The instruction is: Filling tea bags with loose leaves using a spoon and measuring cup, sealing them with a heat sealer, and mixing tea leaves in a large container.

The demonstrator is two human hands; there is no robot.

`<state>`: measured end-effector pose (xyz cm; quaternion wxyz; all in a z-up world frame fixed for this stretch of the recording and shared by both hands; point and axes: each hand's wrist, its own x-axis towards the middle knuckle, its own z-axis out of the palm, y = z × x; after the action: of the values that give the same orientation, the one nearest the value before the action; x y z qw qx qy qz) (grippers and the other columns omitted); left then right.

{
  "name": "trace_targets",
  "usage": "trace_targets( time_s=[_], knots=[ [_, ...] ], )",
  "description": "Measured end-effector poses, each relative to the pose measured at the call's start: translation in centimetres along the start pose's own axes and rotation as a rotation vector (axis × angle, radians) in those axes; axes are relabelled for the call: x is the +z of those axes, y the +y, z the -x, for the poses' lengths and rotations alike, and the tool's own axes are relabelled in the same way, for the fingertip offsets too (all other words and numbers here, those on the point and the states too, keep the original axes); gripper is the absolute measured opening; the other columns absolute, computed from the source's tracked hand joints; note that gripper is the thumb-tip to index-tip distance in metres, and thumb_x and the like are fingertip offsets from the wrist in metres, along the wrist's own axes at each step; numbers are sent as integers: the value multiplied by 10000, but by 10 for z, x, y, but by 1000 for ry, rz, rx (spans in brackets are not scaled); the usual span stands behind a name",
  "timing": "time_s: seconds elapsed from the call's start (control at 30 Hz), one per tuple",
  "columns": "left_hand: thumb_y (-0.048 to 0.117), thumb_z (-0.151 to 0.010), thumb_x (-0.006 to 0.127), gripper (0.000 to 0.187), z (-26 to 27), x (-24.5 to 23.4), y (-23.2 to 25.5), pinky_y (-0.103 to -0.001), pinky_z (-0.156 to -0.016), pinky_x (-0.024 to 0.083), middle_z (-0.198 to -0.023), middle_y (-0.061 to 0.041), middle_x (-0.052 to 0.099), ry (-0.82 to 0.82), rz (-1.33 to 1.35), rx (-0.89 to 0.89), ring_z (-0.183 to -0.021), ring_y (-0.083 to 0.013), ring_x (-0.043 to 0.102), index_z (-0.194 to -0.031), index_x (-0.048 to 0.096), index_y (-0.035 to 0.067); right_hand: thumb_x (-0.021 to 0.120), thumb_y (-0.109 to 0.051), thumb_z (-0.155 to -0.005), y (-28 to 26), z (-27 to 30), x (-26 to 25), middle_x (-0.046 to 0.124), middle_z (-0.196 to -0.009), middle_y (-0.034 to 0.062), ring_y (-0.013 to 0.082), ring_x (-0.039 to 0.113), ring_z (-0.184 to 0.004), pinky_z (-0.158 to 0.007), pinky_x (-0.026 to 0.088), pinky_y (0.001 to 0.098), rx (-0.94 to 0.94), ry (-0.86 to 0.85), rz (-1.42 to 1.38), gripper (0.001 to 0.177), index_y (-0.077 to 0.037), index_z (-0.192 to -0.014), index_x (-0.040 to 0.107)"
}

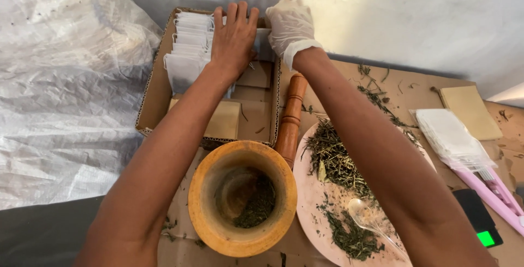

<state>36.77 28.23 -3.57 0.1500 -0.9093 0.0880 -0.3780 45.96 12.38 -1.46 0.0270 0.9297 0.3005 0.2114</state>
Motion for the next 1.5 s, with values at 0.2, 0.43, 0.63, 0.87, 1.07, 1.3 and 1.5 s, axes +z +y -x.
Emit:
trace_targets(
  time_s=[0.2, 0.43, 0.63, 0.87, 1.07, 1.3, 1.5],
  knots=[
    [451, -597, 1002, 866, -1, 0, -1, -495, -980, 392, -1258, -118, 552, -5, 23, 38, -1136, -332, 505, -1281, 586, 124, 722, -23, -698, 0, 5, 7, 669, -735, 62, 339, 632, -633, -572, 527, 488, -2, 128, -26, 215, -182, -782, 603],
    [231, -595, 915, 674, 1, 7, -7, -445, -932, 397, -1153, -79, 547, 147, -118, 131, -1056, -302, 491, -1184, 597, 156, 858, -23, -800, -12, 22, -46, 650, -935, 112, 337, 628, -779, -699, 552, 514, 196, -36, -368, 529, -112, -1094, 428],
    [828, -637, 892, 1063, -1, -10, -8, -480, -984, 385, -1226, -105, 609, -29, -67, 132, -1121, -319, 525, -1371, 596, 119, 786, -17, -695, -3, 32, -54, 697, -1071, 150, 348, 672, -911, -739, 563, 485, 192, -22, -498, 630, -76, -1276, 550],
    [625, -1074, 685, 616, -11, -118, 6, -572, -1049, 352, -1471, -173, 571, -255, 190, 136, -1324, -385, 504, -1399, 672, 101, 838, -243, -999, 7, 143, -166, 717, -1281, 206, 367, 701, -1141, -1007, 627, 406, 146, -132, -444, 582, 18, -1461, 597],
    [666, -1120, 413, 647, 9, -240, 97, -578, -1098, 352, -1302, -174, 654, -328, 326, 349, -1259, -356, 559, -1251, 731, 119, 772, -304, -1029, 60, 271, -187, 686, -1202, 159, 381, 663, -1195, -1046, 579, 513, 30, -163, -420, 385, -89, -1303, 608],
    [519, -1125, 635, 476, 23, -310, 250, -509, -1062, 388, -1192, -126, 661, -352, 316, 525, -1221, -306, 583, -1359, 698, 109, 703, -361, -1039, 127, 400, -247, 750, -1244, 147, 407, 652, -1313, -1104, 561, 538, 309, -297, -518, 295, -191, -1278, 733],
    [334, -1112, 671, 264, 7, -261, 347, -497, -972, 451, -1080, -143, 710, -285, 549, 440, -1090, -316, 656, -1212, 750, 103, 701, -266, -1042, 178, 476, -288, 800, -1172, 197, 431, 689, -1264, -1093, 543, 555, 777, -189, -658, 255, -117, -1230, 787]
  ],
)
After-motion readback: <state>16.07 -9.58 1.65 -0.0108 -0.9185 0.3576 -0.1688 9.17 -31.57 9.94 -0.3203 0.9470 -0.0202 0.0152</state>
